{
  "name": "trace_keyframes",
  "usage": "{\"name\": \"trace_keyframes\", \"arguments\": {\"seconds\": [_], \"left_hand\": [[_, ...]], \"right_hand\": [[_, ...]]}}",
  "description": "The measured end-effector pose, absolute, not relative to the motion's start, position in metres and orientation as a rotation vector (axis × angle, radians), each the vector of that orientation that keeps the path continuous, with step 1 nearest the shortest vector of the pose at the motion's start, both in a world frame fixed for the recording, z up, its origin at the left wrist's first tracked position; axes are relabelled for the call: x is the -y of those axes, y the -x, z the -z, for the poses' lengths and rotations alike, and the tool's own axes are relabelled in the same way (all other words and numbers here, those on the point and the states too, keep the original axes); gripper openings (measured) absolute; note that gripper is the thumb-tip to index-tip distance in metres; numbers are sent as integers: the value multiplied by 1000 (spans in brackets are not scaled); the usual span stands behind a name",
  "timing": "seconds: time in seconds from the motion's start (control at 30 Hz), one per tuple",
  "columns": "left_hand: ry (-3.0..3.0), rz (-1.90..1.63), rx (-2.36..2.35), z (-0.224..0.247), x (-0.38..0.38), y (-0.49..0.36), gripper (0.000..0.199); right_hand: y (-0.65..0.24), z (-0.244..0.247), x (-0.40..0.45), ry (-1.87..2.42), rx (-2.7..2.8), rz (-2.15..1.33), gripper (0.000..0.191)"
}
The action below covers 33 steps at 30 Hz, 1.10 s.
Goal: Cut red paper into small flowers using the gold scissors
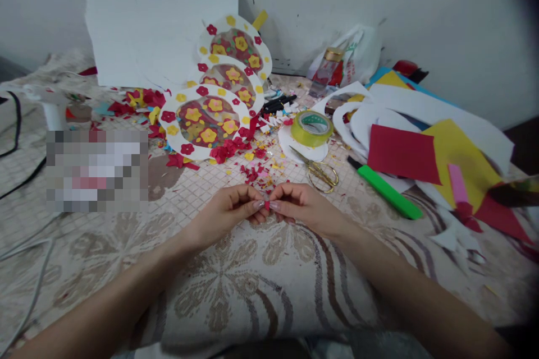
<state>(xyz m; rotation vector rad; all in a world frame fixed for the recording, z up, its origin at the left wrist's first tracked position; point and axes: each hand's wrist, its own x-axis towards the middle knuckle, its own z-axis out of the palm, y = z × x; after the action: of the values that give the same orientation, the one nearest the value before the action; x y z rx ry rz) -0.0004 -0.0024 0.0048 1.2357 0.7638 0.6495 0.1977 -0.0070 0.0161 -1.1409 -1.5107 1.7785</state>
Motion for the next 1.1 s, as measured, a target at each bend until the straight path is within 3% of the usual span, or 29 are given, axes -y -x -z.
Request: {"name": "trace_keyframes", "arguments": {"seconds": [0.2,0.43,0.57,0.87,0.93,1.1], "left_hand": [[-1323,-655,-813,-6,4,-2,18],[-1278,-652,-897,-9,5,-5,21],[-1218,-654,-896,-7,4,-4,17],[-1215,-737,-886,-8,4,-3,15],[-1263,-759,-899,-8,5,-3,11],[-1349,-741,-897,-8,4,-2,7]], "right_hand": [[-193,-22,13,1251,1791,-1371,4],[-185,-16,21,1175,2019,-796,8],[-184,-16,20,1217,1975,-859,8],[-186,-11,13,1260,1609,-1461,6],[-187,-10,13,1244,1596,-1460,1],[-188,-12,14,1138,1784,-1212,16]]}}
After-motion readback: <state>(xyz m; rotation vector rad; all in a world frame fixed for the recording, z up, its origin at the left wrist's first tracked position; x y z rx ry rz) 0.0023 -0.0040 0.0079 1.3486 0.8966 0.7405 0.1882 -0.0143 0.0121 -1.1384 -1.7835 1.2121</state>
